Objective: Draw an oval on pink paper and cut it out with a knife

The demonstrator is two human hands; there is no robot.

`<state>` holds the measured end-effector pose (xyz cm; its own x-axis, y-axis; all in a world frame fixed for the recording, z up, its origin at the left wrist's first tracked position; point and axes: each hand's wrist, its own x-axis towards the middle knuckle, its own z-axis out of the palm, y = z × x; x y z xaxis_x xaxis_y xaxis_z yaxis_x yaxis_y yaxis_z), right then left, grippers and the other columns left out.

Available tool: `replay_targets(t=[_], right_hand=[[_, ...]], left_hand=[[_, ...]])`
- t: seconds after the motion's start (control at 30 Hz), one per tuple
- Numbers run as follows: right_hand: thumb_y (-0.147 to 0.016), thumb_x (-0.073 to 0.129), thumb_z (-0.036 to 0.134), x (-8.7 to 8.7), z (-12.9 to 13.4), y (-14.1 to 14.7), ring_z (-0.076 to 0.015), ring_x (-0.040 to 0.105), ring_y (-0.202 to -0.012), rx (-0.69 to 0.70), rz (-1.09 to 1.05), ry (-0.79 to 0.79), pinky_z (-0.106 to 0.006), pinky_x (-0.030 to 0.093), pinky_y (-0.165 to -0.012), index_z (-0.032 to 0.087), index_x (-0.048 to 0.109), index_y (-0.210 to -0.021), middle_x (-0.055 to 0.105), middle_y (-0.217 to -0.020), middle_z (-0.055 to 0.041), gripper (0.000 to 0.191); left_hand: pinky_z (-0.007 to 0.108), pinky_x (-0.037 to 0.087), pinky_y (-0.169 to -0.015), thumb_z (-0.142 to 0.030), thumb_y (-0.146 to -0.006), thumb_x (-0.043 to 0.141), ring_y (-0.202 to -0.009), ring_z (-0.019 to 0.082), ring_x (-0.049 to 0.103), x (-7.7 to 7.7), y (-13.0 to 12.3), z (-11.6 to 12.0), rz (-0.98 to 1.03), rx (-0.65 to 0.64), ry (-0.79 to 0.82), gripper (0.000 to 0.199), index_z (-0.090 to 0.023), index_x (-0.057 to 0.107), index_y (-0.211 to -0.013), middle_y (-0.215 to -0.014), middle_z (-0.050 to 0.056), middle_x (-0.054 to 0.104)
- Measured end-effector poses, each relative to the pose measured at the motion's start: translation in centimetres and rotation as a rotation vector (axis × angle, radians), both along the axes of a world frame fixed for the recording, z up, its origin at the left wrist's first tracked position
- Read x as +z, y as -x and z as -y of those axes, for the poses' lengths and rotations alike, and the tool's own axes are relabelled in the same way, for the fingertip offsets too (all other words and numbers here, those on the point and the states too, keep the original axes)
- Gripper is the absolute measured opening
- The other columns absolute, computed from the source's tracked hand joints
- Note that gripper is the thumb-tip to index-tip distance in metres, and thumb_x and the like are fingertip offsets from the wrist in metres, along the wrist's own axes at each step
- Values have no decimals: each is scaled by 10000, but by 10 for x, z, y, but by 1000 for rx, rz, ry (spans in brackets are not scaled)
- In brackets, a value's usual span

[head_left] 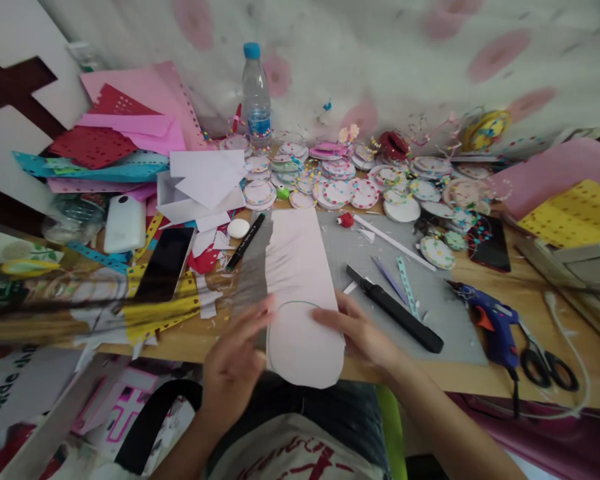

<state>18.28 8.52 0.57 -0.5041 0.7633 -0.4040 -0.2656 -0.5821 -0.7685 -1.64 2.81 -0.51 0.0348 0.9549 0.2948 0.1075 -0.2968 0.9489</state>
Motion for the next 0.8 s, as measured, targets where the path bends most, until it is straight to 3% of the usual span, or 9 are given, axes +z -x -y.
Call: replay_targets(t=[0.07,0.1,0.17,0.27,0.4,0.63,0.8], right_hand=[[-740,727,288,4,3,-4,-130,636,-672,12,-49,31,-213,487,-586,165,651,-1011,707,-881,-34,306],[-738,727,269,5,5,-6,-129,641,-667,11,-68,36,-212,492,-586,167,653,-1013,709,-875,-33,302],[-739,725,245,7,7,-10,-132,652,-672,11,-89,42,-216,504,-601,171,652,-1020,711,-868,-34,300],[-740,727,245,8,10,-11,-136,658,-661,21,-104,52,-216,513,-590,172,647,-1012,709,-837,-32,292],[-724,740,261,10,11,-8,-110,626,-566,-16,-131,89,-191,504,-520,168,648,-967,692,-756,-10,277],[-644,773,276,18,9,-1,-84,547,-444,-55,-182,217,-157,422,-389,156,642,-949,645,-649,11,353],[-588,786,335,11,9,5,-120,590,-488,-48,-180,301,-196,477,-429,119,660,-902,663,-671,-27,402]], left_hand=[[308,522,-882,-336,-900,540,-1048,187,609,2,0,-1,289,151,204,221,-235,640,-1070,-1166,69,619],[252,540,-748,-376,-880,566,-880,151,634,4,0,-2,395,139,311,196,-219,648,-963,-1004,48,648],[173,449,-502,-496,-827,600,-571,89,544,10,2,-3,500,-41,535,325,-174,615,-782,-689,5,591],[155,320,-400,-612,-761,616,-435,53,410,20,3,-1,438,-404,736,480,-135,586,-721,-531,-22,488],[150,315,-407,-551,-787,627,-442,44,419,29,2,3,343,-634,760,452,-113,579,-686,-544,-5,491],[146,263,-327,-539,-809,608,-360,33,389,29,-8,7,528,-649,723,468,-101,630,-648,-512,15,506],[160,270,-337,-472,-872,554,-335,39,380,42,-15,7,659,-653,589,438,-114,630,-631,-447,8,485]])
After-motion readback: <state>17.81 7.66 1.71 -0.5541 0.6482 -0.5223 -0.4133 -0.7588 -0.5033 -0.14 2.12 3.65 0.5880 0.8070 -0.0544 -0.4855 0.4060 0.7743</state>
